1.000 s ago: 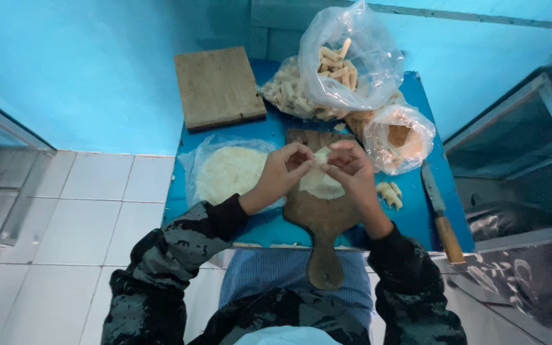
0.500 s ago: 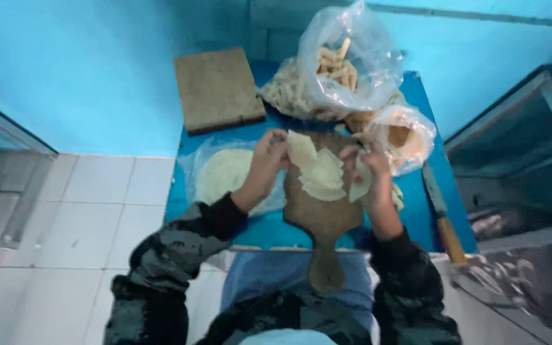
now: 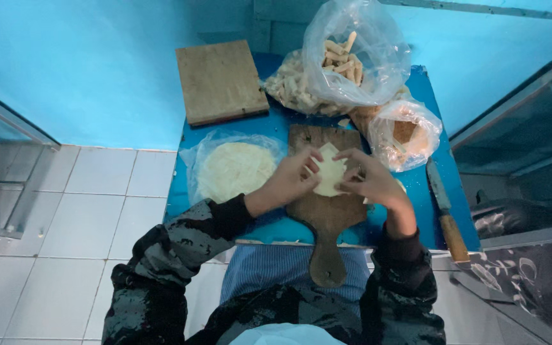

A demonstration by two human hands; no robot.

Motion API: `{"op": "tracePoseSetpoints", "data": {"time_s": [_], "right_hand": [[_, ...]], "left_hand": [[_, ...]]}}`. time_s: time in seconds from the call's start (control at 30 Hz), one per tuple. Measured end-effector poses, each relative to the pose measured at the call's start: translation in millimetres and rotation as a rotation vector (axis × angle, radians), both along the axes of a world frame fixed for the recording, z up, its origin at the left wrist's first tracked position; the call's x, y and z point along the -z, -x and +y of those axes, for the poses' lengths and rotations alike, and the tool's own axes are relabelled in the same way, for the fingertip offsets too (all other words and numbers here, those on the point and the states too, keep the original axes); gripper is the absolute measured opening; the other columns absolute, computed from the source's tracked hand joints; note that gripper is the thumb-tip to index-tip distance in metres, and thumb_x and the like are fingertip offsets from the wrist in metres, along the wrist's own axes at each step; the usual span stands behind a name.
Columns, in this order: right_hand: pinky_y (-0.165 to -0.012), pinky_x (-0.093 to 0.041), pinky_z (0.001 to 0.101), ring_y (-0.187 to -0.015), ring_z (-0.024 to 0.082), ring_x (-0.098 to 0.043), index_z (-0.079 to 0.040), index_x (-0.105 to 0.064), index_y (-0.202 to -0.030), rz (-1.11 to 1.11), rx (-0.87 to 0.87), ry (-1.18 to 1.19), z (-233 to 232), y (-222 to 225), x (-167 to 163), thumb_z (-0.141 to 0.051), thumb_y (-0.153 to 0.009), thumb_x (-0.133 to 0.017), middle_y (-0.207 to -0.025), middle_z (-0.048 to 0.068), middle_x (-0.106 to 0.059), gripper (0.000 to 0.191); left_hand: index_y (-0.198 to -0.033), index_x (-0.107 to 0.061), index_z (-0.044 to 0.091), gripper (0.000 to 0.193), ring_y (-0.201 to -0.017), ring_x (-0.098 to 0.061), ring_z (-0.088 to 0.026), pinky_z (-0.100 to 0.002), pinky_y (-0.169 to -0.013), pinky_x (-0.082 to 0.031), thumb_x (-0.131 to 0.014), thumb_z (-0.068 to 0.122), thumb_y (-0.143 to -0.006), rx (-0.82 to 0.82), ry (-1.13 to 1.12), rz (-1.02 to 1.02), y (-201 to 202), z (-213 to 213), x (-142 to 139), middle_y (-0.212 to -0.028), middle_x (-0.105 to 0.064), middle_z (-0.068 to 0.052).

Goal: The person sits at a small table and assembles filled pastries. They take square dough wrappers, spoon filling from a plastic bag onto a wrapper, fold the wrapper over the filling into a triangle, and place the folded pastry on a wooden board with others.

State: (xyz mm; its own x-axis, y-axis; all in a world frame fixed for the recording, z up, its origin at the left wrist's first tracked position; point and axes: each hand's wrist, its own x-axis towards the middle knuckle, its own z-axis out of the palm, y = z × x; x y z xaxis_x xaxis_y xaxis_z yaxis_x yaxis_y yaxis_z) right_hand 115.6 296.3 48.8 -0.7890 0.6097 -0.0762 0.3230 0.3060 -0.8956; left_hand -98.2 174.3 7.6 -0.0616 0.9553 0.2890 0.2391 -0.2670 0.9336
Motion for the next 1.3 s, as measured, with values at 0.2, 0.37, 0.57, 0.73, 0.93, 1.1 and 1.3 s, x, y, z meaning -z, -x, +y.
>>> {"op": "tracePoseSetpoints", "data": {"time_s": [0.2,0.37,0.57,0.73,0.93,1.1,1.3], "right_hand": [[-0.054,-0.046,0.0273,-0.061,0.01,-0.06,-0.013,-0.064,-0.12,-0.117,-0.073,-0.272,-5,3,1,-0.011,-0.068,-0.089,-0.064,0.002,-0.066,0.057],[-0.049,-0.045,0.0287,-0.057,0.011,-0.059,-0.011,-0.061,-0.116,-0.197,-0.04,-0.157,-6,2,-1,-0.014,-0.069,-0.089,-0.063,0.002,-0.063,0.055],[-0.051,-0.039,0.0263,-0.061,0.007,-0.05,-0.008,-0.057,-0.125,0.006,0.05,-0.083,0,-3,0,-0.013,-0.079,-0.083,-0.072,-0.002,-0.059,0.052],[-0.062,-0.038,0.0198,-0.075,0.007,-0.051,-0.009,-0.049,-0.143,0.451,0.314,0.173,6,-7,6,-0.008,-0.096,-0.056,-0.093,0.0,-0.064,0.048],[-0.079,-0.049,0.0237,-0.1,0.011,-0.055,-0.011,-0.036,-0.15,0.643,0.218,-0.056,-7,20,22,0.016,-0.084,-0.055,-0.119,0.008,-0.054,0.074],[-0.097,-0.058,0.0355,-0.108,0.016,-0.062,-0.012,-0.033,-0.149,0.74,0.072,-0.051,-31,40,32,0.02,-0.087,-0.069,-0.113,0.008,-0.056,0.078],[-0.102,-0.059,0.0393,-0.113,0.022,-0.067,-0.012,-0.031,-0.149,0.732,-0.057,-0.064,-37,37,25,0.02,-0.087,-0.07,-0.11,0.01,-0.064,0.08]], "left_hand": [[-0.121,-0.054,0.003,0.037,-0.082,-0.069,-0.038,-0.044,-0.07,-0.053,-0.067,0.005,-0.086,-0.009,-0.15,0.318,-6,-9,-6,-0.087,-0.065,-0.018],[-0.11,-0.056,0.002,0.033,-0.084,-0.066,-0.039,-0.047,-0.07,-0.052,-0.069,0.004,-0.08,0.009,-0.168,0.358,-3,-11,-8,-0.086,-0.062,-0.018],[-0.104,-0.056,0.001,0.032,-0.086,-0.064,-0.039,-0.046,-0.072,-0.052,-0.07,0.004,-0.076,0.016,-0.184,0.387,-1,-12,-10,-0.091,-0.06,-0.018],[-0.104,-0.059,0.003,0.029,-0.086,-0.064,-0.038,-0.045,-0.071,-0.051,-0.075,0.009,-0.08,-0.087,-0.24,0.421,-3,-17,-16,-0.094,-0.061,-0.018],[-0.103,-0.067,0.004,0.019,-0.077,-0.072,-0.015,-0.029,-0.066,-0.057,-0.074,0.019,-0.094,-0.074,-0.076,0.103,-8,-10,-20,-0.095,-0.069,-0.007],[-0.109,-0.065,0.003,0.017,-0.094,-0.07,-0.008,-0.026,-0.079,-0.06,-0.072,0.012,-0.097,0.01,-0.08,-0.237,-6,0,-7,-0.101,-0.071,-0.002],[-0.105,-0.06,0.001,0.014,-0.092,-0.069,-0.007,-0.024,-0.079,-0.058,-0.071,0.007,-0.099,-0.031,-0.107,-0.345,0,7,8,-0.097,-0.069,-0.002]]}}
